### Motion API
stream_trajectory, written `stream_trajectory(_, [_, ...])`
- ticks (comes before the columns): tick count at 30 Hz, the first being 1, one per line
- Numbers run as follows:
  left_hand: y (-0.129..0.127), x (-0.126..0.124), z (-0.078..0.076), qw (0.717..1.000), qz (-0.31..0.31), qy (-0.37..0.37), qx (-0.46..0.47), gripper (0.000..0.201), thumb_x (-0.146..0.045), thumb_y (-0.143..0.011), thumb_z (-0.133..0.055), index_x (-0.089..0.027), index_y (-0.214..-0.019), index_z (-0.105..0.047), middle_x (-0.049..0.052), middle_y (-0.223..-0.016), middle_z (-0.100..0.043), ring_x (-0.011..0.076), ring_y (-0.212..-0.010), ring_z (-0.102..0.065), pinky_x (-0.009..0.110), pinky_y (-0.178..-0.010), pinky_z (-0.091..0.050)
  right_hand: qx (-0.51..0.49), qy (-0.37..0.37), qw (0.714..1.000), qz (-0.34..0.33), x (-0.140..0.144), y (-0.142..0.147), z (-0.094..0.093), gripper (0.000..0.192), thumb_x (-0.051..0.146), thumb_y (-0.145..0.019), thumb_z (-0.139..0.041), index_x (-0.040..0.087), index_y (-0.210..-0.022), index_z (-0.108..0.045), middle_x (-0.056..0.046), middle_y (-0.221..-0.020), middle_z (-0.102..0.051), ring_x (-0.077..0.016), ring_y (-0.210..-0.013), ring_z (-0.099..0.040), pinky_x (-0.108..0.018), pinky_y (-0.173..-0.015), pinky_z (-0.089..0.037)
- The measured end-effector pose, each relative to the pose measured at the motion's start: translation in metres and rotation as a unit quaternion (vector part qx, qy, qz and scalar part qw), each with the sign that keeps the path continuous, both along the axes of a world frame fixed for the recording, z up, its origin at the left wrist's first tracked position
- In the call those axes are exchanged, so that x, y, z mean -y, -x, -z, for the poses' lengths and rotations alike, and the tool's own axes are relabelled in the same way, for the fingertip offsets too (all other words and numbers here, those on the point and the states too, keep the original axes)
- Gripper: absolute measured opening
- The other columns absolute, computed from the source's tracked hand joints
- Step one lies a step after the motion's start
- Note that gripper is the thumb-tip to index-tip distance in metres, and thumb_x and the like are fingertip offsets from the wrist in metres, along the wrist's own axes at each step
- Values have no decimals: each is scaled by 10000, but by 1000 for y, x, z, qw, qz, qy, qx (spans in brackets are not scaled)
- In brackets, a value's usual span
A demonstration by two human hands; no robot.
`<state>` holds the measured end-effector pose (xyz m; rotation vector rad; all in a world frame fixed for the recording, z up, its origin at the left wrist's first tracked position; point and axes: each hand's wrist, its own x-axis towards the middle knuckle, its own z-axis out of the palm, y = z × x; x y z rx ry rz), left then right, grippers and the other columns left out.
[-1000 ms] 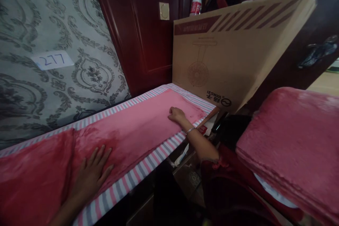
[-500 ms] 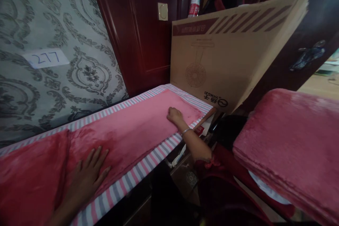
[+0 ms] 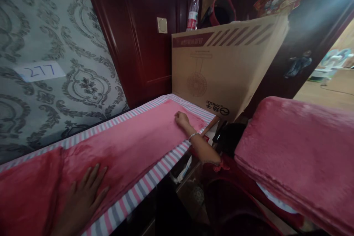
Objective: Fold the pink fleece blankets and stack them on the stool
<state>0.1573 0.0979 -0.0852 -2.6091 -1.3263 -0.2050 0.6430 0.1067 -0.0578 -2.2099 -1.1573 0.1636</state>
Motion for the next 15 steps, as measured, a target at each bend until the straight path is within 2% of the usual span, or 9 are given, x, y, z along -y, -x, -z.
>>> stream_trajectory(5, [2, -1, 4, 1000, 1, -11, -9, 654, -467, -901, -342, -169, -1443, -553, 134, -1587, -395, 360, -1479, -339, 592, -1136, -304, 4, -33, 997, 66, -14, -22, 1, 483, 91, -886, -431, 144, -1331, -611, -122, -1343, -644, -189, -1215, -613, -250, -994, -458])
stream_trajectory(10, [12, -7, 16, 1000, 3, -6, -17, 643, -476, -901, -354, -193, -1442, -555, 125, -1576, -414, 364, -1466, -364, 605, -1140, -300, 10, -36, 995, 96, -35, -34, 0, 520, 120, -899, -431, 144, -1397, -576, -147, -1395, -597, -247, -1289, -559, -321, -1049, -436])
stream_trajectory(15, [26, -21, 39, 1000, 2, -18, -11, 615, -496, -869, -426, -254, -1409, -595, 86, -1568, -439, 352, -1466, -369, 597, -1131, -325, 13, -17, 996, 90, -65, -50, -6, 490, 168, -903, -480, 169, -1376, -608, -173, -1360, -614, -307, -1296, -540, -397, -1039, -440])
